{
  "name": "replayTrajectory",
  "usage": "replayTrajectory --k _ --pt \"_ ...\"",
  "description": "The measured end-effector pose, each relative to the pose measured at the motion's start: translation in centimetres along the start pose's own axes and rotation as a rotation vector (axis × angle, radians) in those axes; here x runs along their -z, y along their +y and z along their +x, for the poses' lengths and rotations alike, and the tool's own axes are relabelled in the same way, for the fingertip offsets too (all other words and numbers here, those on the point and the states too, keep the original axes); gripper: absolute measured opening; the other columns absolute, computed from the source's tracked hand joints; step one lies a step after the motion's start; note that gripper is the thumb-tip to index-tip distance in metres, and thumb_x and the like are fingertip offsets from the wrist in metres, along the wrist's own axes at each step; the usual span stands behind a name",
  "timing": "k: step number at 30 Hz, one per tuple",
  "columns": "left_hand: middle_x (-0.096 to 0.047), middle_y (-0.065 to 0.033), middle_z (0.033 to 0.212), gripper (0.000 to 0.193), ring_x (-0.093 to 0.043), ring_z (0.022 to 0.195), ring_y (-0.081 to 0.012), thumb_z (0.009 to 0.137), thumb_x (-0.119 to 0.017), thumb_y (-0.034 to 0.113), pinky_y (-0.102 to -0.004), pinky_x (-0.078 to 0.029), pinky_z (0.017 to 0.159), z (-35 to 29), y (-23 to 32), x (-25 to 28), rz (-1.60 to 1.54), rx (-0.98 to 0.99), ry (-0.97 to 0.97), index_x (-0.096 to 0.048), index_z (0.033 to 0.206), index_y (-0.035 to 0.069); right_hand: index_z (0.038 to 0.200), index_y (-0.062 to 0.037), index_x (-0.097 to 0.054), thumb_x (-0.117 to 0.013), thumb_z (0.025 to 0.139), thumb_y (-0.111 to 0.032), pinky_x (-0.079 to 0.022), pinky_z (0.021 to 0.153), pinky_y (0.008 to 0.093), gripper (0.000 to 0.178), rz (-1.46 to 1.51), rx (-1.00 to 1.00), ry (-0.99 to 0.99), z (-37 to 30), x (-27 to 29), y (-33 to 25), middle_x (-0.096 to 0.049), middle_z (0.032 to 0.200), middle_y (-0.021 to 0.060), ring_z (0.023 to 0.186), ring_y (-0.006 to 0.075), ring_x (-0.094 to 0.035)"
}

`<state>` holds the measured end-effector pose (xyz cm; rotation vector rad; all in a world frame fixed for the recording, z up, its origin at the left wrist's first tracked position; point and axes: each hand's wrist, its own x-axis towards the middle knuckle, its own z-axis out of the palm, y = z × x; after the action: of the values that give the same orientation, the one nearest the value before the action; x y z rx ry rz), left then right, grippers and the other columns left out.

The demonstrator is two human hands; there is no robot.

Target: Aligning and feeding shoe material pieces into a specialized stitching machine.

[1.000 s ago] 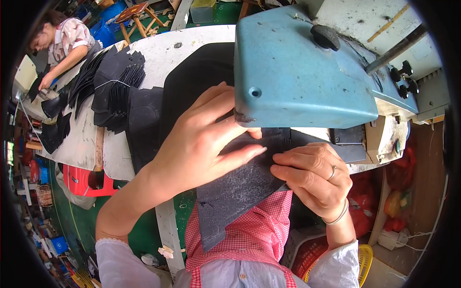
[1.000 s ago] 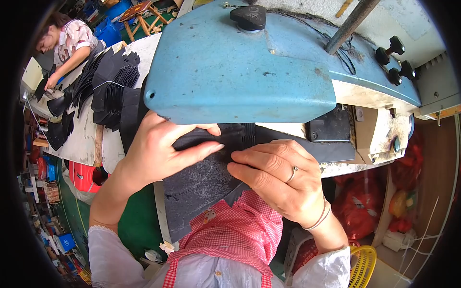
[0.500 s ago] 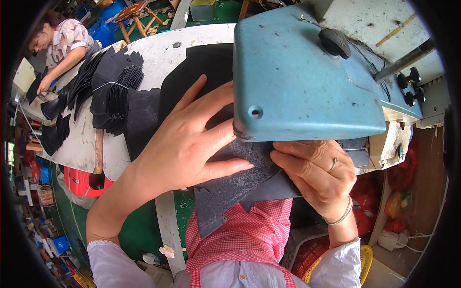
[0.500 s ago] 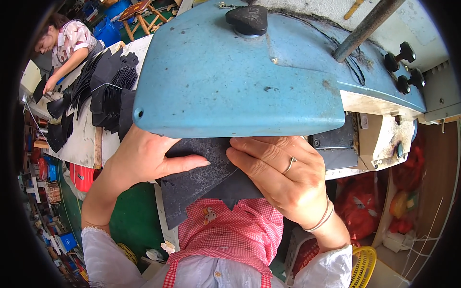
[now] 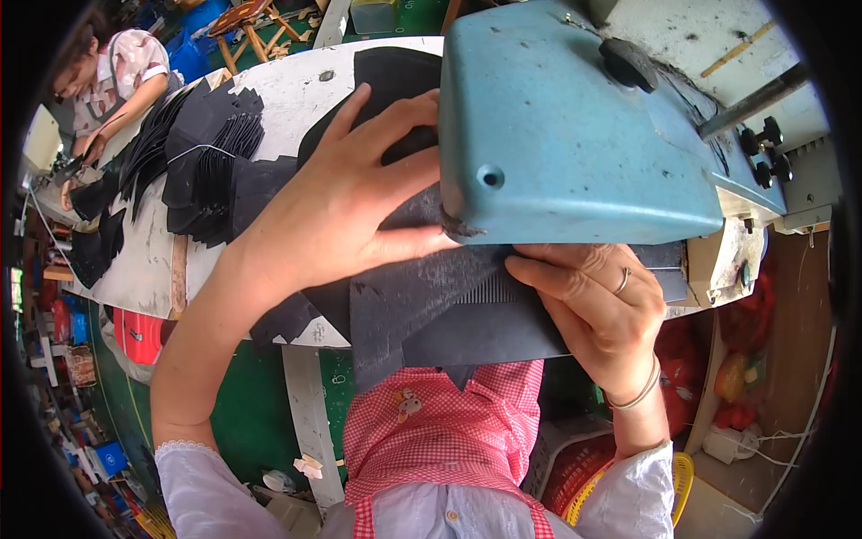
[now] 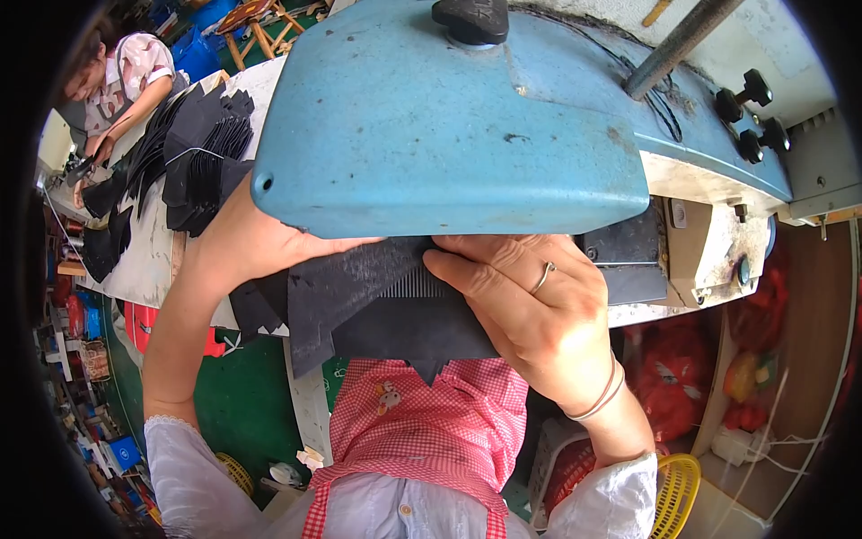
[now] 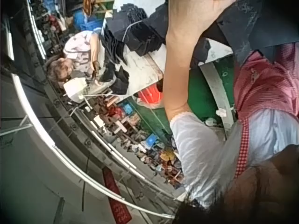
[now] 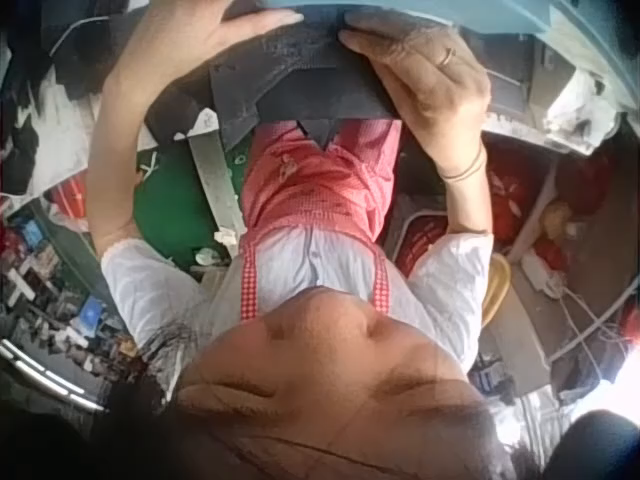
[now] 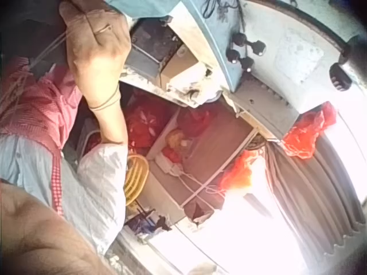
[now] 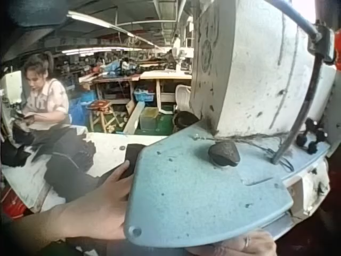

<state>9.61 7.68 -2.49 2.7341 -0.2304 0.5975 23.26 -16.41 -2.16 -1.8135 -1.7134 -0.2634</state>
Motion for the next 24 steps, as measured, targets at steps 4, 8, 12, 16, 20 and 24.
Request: replayTrajectory --k 4,8,12,16,20,24 --pt "-0.05 -0.0104 0.142 0.058 -0.048 0.137 -0.0323 0.081 -0.08 0.03 -0.0661 -0.03 0.114 -0.2 -1.5 0.0 0.156 -0.057 -0.014 -0.06 0.133 0.017 0.101 -0.0029 -0.078 -0.079 0.07 -0.004 -0.059 0.08 0.0344 0.031 0.195 0.045 0.044 -1.4 0.6 -0.5 -0.075 0.101 0.0098 0.096 0.0252 -0.074" --pt "-0.051 -0.0105 0.14 0.053 -0.051 0.131 -0.0336 0.085 -0.078 0.029 -0.0592 -0.037 0.112 -0.1 -2.1 0.0 0.165 -0.047 0.041 -0.06 0.132 0.016 0.103 -0.0047 -0.079 -0.075 0.078 -0.012 -0.06 0.075 0.03 0.026 0.394 0.137 0.019 -4.9 0.6 -2.6 -0.075 0.102 0.0079 0.094 0.0226 -0.075" --pt "-0.056 -0.0125 0.127 0.044 -0.059 0.115 -0.0338 0.086 -0.078 0.03 -0.0414 -0.049 0.099 1.1 -3.1 -0.3 -0.002 -0.045 0.125 -0.065 0.122 0.008 0.106 -0.0056 -0.077 -0.077 0.076 -0.008 -0.061 0.071 0.03 0.029 0.464 0.101 -0.062 -7.6 -1.8 -3.6 -0.075 0.102 0.0066 0.085 0.0189 -0.074" --pt "-0.059 -0.0108 0.119 0.031 -0.062 0.111 -0.0322 0.089 -0.076 0.02 -0.0387 -0.05 0.096 0.4 -4.4 0.8 0.043 0.028 0.206 -0.068 0.115 0.006 0.108 -0.0024 -0.073 -0.075 0.081 -0.003 -0.058 0.072 0.0382 0.027 0.371 -0.227 -0.219 -9.6 -4.9 -2.0 -0.073 0.1 0.014 0.081 0.0329 -0.071" --pt "-0.061 -0.0114 0.128 0.029 -0.06 0.122 -0.0284 0.091 -0.071 0.01 -0.0379 -0.045 0.105 -8.0 -6.2 3.2 0.161 0.296 0.333 -0.072 0.12 0.009 0.105 0.0033 -0.07 -0.071 0.087 -0.002 -0.055 0.079 0.0447 0.019 0.361 -0.439 -0.08 -10.8 -7.5 -0.2 -0.071 0.097 0.0211 0.087 0.0416 -0.068" --pt "-0.046 -0.0161 0.152 0.047 -0.041 0.142 -0.039 0.095 -0.069 0.023 -0.0478 -0.033 0.116 -16.6 -7.4 1.2 0.357 0.536 0.194 -0.06 0.14 0.017 0.101 0.0044 -0.07 -0.062 0.086 0.003 -0.053 0.08 0.0458 0.017 0.116 -0.358 -0.221 -10.6 -10.8 0.7 -0.07 0.094 0.0223 0.087 0.0394 -0.067"
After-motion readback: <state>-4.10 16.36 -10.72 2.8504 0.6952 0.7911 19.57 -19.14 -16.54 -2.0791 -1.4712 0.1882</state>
